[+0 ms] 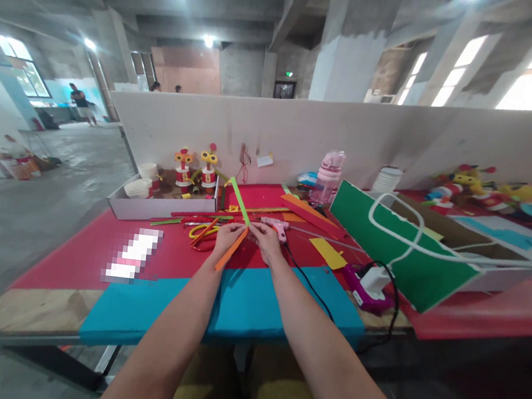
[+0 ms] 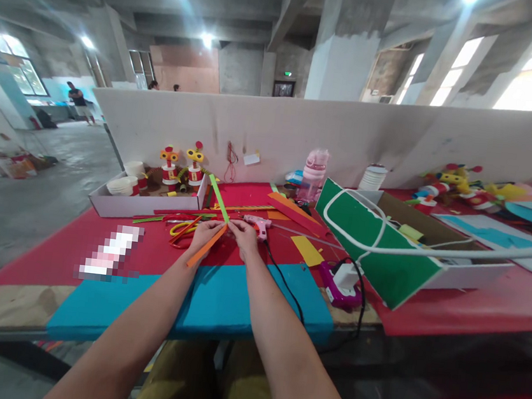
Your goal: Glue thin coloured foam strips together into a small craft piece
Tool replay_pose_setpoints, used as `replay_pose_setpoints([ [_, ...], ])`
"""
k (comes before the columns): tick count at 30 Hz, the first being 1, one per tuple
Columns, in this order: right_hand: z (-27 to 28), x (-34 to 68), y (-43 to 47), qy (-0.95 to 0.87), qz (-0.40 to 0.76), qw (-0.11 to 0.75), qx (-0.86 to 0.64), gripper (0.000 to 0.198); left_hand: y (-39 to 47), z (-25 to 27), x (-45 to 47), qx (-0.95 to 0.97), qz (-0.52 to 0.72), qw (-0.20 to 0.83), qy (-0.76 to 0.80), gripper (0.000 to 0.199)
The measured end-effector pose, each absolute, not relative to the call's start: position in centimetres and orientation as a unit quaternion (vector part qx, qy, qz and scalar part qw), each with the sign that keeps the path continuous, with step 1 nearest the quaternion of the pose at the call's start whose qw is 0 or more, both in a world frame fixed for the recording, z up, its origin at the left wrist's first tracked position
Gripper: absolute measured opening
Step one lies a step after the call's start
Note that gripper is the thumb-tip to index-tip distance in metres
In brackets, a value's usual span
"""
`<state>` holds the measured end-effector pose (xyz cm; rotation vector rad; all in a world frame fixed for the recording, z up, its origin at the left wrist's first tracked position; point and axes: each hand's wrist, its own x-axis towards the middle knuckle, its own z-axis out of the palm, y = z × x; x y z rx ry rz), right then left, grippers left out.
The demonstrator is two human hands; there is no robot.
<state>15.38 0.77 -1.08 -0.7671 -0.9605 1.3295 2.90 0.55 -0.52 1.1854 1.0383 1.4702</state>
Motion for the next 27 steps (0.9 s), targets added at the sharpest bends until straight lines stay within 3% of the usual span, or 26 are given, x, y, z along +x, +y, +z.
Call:
replay_pose_setpoints([
  [12,-0.4,15.6,0.8,-0.348,0.590,0.659,-0.312,0.044,-0.8,0.0,4.2,0.479,0.604,0.513,0.377,0.040],
  [19,-0.4,15.3,0.6,-0.380,0.577,0.645,-0.327,0.042,-0.7,0.3,3.8,0.480,0.631,0.460,0.400,0.031],
  [27,-0.3,15.2,0.3,-0.397,0.592,0.628,-0.313,0.043,-1.0,0.5,3.8,0.468,0.628,0.480,0.395,0.030],
])
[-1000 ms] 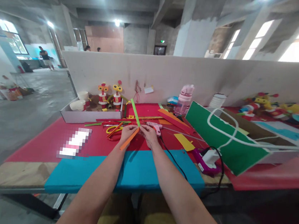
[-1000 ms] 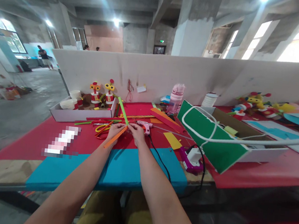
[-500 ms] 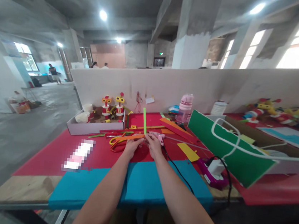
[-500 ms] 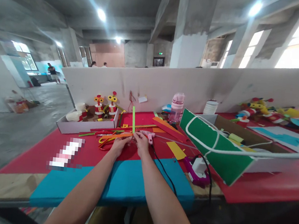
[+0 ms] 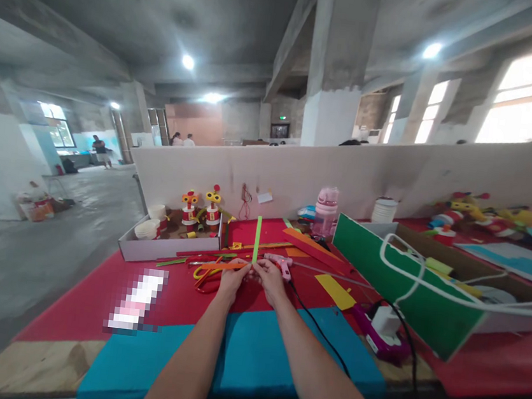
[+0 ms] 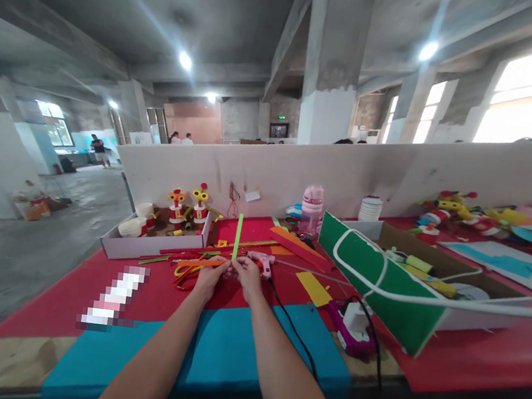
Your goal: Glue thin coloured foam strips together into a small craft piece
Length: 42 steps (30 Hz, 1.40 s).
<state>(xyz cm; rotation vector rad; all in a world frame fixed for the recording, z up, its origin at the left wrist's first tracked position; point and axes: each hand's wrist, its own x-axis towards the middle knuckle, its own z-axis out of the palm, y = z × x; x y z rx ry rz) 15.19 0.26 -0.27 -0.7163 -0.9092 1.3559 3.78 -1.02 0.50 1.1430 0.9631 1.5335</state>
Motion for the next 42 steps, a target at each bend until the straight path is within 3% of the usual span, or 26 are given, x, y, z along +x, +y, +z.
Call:
replay_pose_setpoints([
  [42,-0.1,15.0,0.2,-0.402,0.586,0.633,-0.308,0.046,-0.6,0.1,3.6,0.460,0.643,0.453,0.413,0.030],
])
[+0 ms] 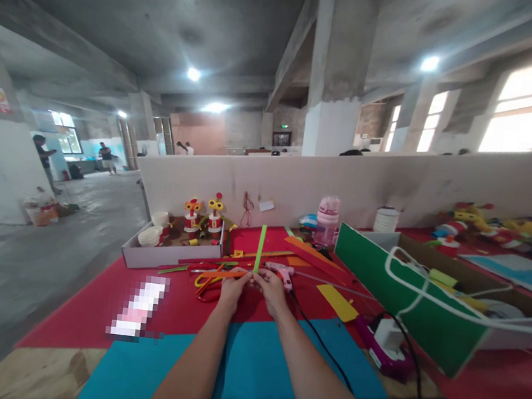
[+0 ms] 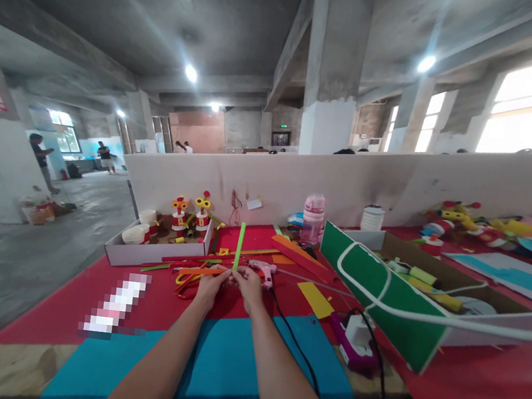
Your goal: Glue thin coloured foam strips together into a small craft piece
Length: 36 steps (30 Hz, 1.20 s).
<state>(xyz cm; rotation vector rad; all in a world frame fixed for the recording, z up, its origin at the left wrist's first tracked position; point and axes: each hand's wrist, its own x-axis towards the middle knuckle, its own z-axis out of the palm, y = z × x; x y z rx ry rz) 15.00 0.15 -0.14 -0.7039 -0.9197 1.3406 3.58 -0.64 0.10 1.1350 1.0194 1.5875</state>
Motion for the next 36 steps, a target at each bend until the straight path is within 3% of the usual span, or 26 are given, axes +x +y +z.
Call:
replay_pose_setpoints([
  [25,-1.3,15.1,1.0,-0.417,0.616,0.611,-0.272,0.034,-0.9,0.8,3.7,0.432,0.662,0.460,0.405,0.031],
  [36,-1.2,15.3,0.8,-0.405,0.603,0.618,-0.301,0.038,-0.8,0.7,3.5,0.460,0.657,0.439,0.404,0.026],
])
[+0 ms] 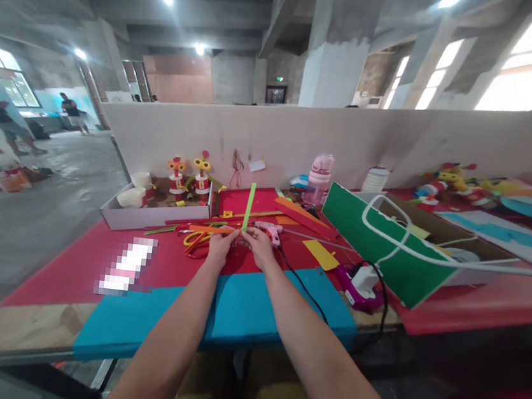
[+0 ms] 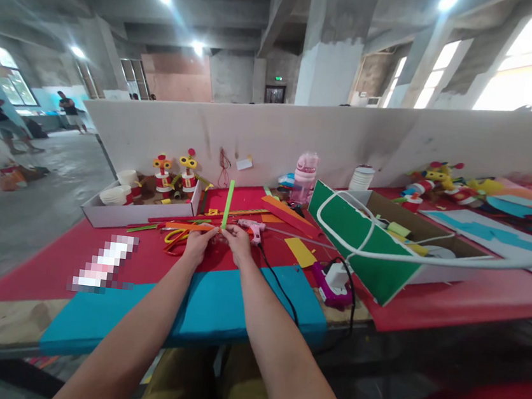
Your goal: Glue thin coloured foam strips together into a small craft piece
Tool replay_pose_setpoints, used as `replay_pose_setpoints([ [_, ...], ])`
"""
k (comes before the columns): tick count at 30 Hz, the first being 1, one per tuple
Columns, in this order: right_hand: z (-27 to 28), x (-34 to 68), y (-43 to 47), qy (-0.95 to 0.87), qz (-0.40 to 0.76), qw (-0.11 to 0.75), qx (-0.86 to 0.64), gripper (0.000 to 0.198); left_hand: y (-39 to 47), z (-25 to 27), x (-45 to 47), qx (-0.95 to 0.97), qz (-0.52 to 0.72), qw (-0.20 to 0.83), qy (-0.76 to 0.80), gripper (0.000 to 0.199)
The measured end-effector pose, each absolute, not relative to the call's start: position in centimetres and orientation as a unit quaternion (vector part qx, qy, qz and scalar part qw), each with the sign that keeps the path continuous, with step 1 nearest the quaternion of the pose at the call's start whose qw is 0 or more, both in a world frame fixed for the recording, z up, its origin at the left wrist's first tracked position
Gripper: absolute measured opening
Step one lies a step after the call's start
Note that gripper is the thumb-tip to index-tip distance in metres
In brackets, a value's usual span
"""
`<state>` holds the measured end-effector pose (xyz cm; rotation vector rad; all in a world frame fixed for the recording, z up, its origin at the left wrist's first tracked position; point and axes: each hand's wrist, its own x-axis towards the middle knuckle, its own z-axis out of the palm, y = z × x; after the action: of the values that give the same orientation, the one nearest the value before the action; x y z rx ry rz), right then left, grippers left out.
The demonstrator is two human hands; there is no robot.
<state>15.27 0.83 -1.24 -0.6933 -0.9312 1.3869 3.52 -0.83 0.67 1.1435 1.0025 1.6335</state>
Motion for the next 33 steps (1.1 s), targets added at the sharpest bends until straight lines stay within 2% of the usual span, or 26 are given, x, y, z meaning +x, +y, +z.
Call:
replay_pose_setpoints([
  [14,-1.08,15.19,0.66,-0.397,0.595,0.630,-0.303,0.042,-0.25,-0.14,3.23,0.447,0.639,0.474,0.408,0.030],
  [25,-0.83,15.32,0.61,-0.373,0.613,0.637,-0.282,0.035,-0.07,-0.02,3.19,0.435,0.659,0.478,0.385,0.035],
  [33,-0.58,15.51,0.64,-0.375,0.575,0.658,-0.309,0.036,-0.37,0.21,3.42,0.466,0.610,0.498,0.404,0.040],
])
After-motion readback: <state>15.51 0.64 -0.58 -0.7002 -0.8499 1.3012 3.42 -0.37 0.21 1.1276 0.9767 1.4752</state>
